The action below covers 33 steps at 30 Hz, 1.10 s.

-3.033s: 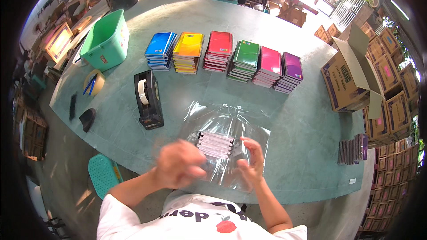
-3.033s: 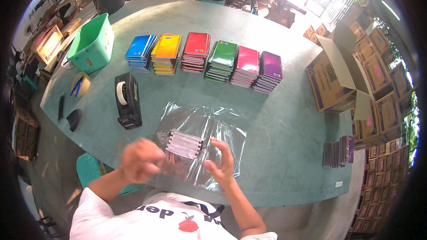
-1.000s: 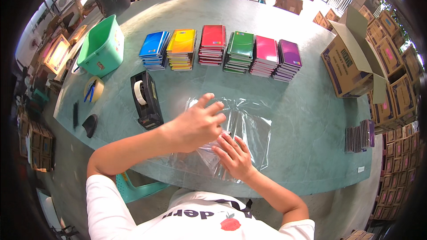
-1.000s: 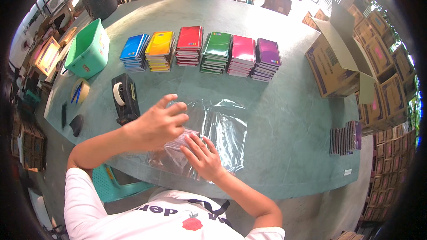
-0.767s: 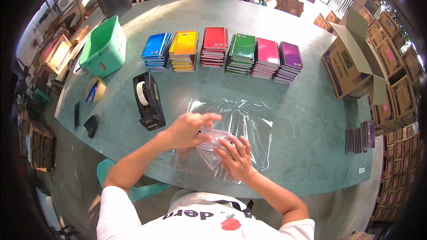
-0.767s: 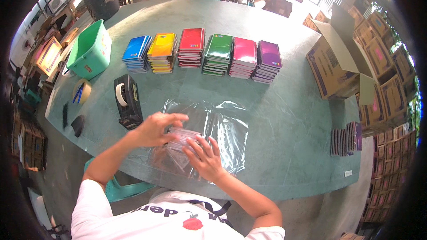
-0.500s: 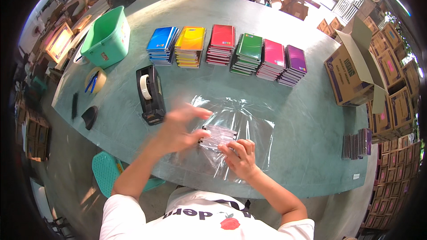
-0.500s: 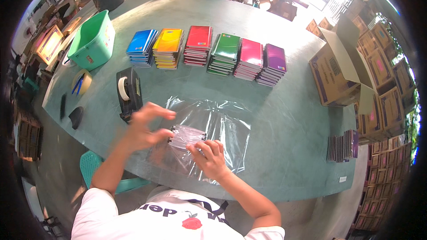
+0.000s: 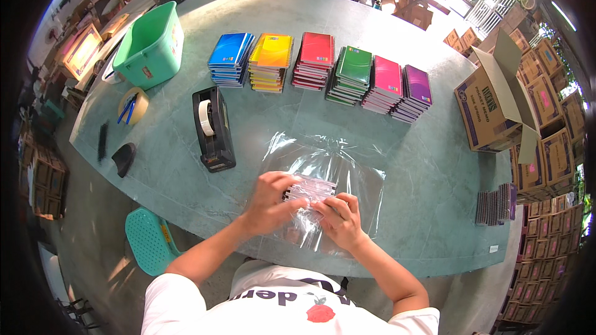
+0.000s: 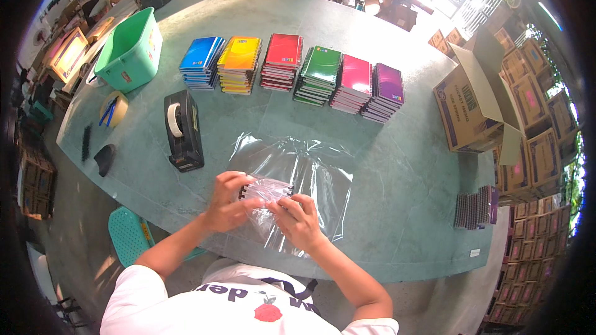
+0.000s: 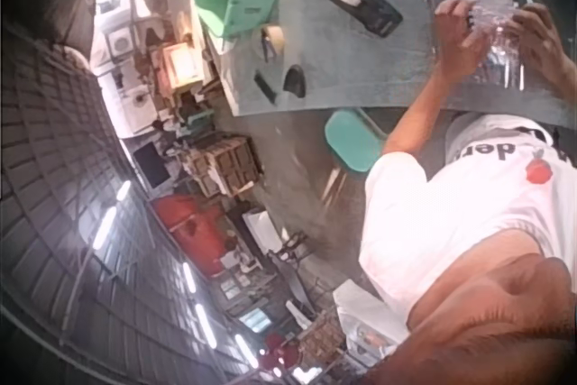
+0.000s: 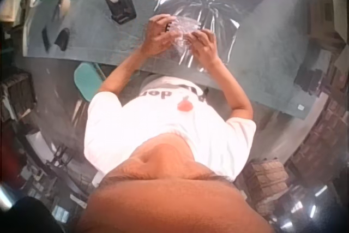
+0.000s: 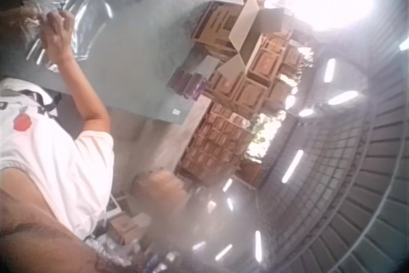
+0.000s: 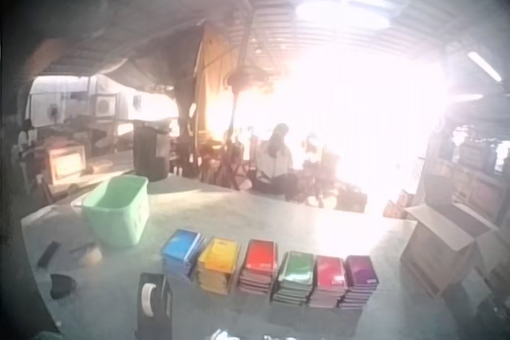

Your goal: The person gathers small colorful notebooks from various stacks, aligns them into a single pile, places the pile onto a plastic sheet, and wraps the notebooks by folding and taping the plastic sheet around them.

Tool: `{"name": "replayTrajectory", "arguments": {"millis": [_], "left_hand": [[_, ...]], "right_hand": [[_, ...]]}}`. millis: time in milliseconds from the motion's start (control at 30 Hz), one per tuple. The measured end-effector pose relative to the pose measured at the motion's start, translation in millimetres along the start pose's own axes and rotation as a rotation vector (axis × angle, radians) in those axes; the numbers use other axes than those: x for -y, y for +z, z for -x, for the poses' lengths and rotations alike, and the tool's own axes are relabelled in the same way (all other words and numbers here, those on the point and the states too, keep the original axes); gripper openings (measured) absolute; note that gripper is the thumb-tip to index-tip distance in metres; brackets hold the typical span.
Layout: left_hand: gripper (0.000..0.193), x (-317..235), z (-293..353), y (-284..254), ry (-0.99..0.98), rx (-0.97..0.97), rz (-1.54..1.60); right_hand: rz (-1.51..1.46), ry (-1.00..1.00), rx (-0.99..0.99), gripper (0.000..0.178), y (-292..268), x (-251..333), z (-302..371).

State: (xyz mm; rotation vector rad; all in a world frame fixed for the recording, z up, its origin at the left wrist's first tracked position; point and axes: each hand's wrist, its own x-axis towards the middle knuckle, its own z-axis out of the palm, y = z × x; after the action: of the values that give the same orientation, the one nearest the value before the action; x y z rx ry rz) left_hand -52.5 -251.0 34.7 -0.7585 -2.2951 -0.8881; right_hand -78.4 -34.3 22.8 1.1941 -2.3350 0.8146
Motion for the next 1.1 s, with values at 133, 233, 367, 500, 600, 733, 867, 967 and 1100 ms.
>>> {"name": "replayTrajectory", "arguments": {"millis": [133, 233, 367, 500, 600, 733, 867, 967, 1100], "left_hand": [[0.029, -5, -24, 2, 0.017, 0.051, 0.019], [0.044, 1, -15, -6, -0.205, -0.039, 0.227], [0.07, 4, -21, -8, -0.324, 0.01, 0.354], [0.082, 22, -24, 7, -0.558, 0.171, 0.633], [0.068, 34, -25, 13, -0.716, 0.165, 0.865], [0.04, 43, -46, 1, -0.513, 0.375, 0.623], [0.023, 29, -70, -11, -0.191, 0.424, 0.271], [0.032, 2, -76, -14, -0.14, 0.654, -0.094], [0.028, -17, -61, -14, -0.126, 0.451, -0.044]], "right_hand": [[-0.052, 0.115, -0.072, 0.03, 3, 1, -6], [-0.063, 0.157, -0.11, 0.022, 6, 5, -14], [-0.059, 0.244, -0.121, 0.017, 9, 10, -22], [-0.035, 0.302, -0.114, 0.023, 12, 10, -18], [-0.321, 0.631, -0.524, 0.036, 11, 25, -46], [-0.693, 0.852, 0.116, 0.046, -6, -11, -44], [-0.555, 0.68, 0.167, 0.033, -14, -17, -52], [-0.357, 0.479, 0.099, 0.027, -10, -14, -52], [-0.138, 0.261, 0.151, 0.019, -12, -7, -55]]}}
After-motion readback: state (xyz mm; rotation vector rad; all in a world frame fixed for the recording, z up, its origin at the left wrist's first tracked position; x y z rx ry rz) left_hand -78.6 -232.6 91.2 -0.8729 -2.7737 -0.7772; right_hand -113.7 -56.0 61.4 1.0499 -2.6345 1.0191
